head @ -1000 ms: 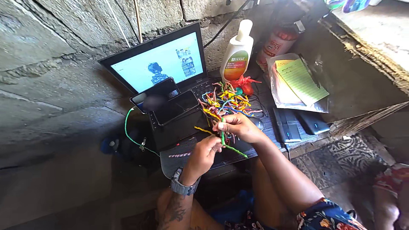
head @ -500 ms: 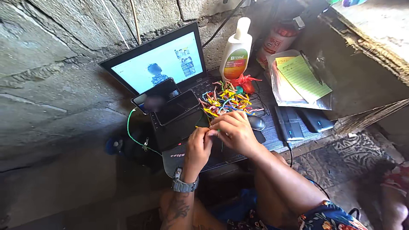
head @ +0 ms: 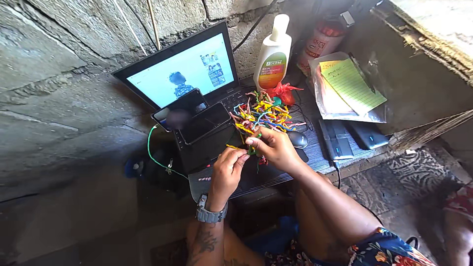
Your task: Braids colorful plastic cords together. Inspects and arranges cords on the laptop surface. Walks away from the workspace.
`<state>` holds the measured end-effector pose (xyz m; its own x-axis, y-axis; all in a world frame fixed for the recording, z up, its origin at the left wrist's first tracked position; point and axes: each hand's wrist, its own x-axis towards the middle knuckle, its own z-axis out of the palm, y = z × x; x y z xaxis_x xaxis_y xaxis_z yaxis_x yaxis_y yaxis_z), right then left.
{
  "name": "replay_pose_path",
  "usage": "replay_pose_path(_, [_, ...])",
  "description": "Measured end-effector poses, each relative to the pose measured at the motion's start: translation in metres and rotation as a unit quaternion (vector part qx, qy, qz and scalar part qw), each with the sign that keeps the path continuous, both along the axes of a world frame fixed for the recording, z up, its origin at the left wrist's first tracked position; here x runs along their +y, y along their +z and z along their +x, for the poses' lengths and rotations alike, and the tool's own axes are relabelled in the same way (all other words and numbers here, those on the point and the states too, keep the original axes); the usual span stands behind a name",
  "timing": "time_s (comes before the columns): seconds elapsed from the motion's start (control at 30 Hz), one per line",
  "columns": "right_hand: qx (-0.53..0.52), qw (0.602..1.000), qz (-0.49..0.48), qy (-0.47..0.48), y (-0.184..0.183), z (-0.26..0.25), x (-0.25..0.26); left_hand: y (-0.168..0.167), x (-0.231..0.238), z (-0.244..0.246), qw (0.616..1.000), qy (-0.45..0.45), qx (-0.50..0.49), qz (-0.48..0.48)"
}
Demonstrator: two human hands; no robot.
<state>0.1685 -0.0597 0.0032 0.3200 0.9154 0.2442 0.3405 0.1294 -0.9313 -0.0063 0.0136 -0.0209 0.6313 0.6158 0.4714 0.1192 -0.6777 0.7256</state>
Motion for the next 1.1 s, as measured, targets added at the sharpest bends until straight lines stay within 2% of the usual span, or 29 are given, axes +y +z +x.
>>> replay_pose_path(0.03, [0.103, 0.993, -0.026, 0.043, 0.004, 0.003, -0.001, 0.001, 0.001, -0.002, 0.999, -0.027, -0.026, -0.039])
replay_pose_path(0.1, [0.278, 0.953, -0.045, 0.113, 0.006, 0.01, 0.0, 0.002, 0.002, -0.006, 0.981, -0.087, -0.091, -0.147])
replay_pose_path(0.17, [0.338, 0.929, -0.031, 0.144, 0.003, 0.011, 0.001, 0.004, 0.001, -0.006, 0.946, -0.124, -0.157, -0.257])
replay_pose_path(0.27, [0.278, 0.949, 0.018, 0.148, -0.003, 0.005, 0.003, 0.006, -0.003, 0.0, 0.896, -0.094, -0.25, -0.355])
replay_pose_path(0.3, [0.229, 0.963, 0.035, 0.139, -0.005, 0.003, 0.003, 0.006, -0.003, 0.003, 0.893, -0.06, -0.263, -0.359])
replay_pose_path(0.4, [0.115, 0.983, 0.073, 0.122, -0.005, -0.001, 0.001, 0.003, -0.002, 0.01, 0.93, 0.034, -0.22, -0.293])
replay_pose_path(0.47, [0.095, 0.982, 0.072, 0.145, -0.002, 0.001, -0.001, 0.005, -0.003, 0.011, 0.92, 0.038, -0.215, -0.324])
replay_pose_path(0.57, [0.057, 0.983, 0.026, 0.174, -0.001, 0.009, -0.001, 0.009, 0.0, 0.009, 0.858, -0.008, -0.248, -0.449])
replay_pose_path(0.63, [0.031, 0.987, 0.008, 0.157, -0.005, 0.01, 0.003, 0.011, 0.002, 0.005, 0.815, -0.046, -0.234, -0.529])
replay_pose_path(0.8, [0.044, 0.986, 0.059, 0.149, -0.009, 0.012, 0.005, 0.016, -0.005, 0.008, 0.699, -0.122, -0.186, -0.679])
replay_pose_path(0.87, [0.051, 0.983, 0.089, 0.151, -0.011, 0.013, 0.005, 0.017, -0.006, 0.007, 0.685, -0.144, -0.178, -0.691])
replay_pose_path(0.93, [0.071, 0.983, 0.097, 0.137, -0.011, 0.012, 0.005, 0.018, -0.007, 0.008, 0.699, -0.145, -0.178, -0.677])
replay_pose_path(0.97, [0.086, 0.984, 0.091, 0.124, -0.01, 0.01, 0.004, 0.018, -0.009, 0.009, 0.724, -0.13, -0.185, -0.652])
replay_pose_path(1.0, [0.1, 0.986, 0.08, 0.107, -0.01, 0.007, 0.004, 0.016, -0.012, 0.011, 0.772, -0.105, -0.192, -0.597])
replay_pose_path(1.03, [0.117, 0.987, 0.064, 0.087, -0.01, 0.004, 0.004, 0.014, -0.014, 0.013, 0.846, -0.068, -0.186, -0.495])
replay_pose_path(1.07, [0.135, 0.988, 0.045, 0.066, -0.01, 0.002, 0.005, 0.01, -0.016, 0.014, 0.926, -0.018, -0.156, -0.345])
replay_pose_path(1.1, [0.155, 0.986, 0.024, 0.052, -0.01, 0.0, 0.005, 0.007, -0.015, 0.015, 0.977, 0.037, -0.115, -0.175])
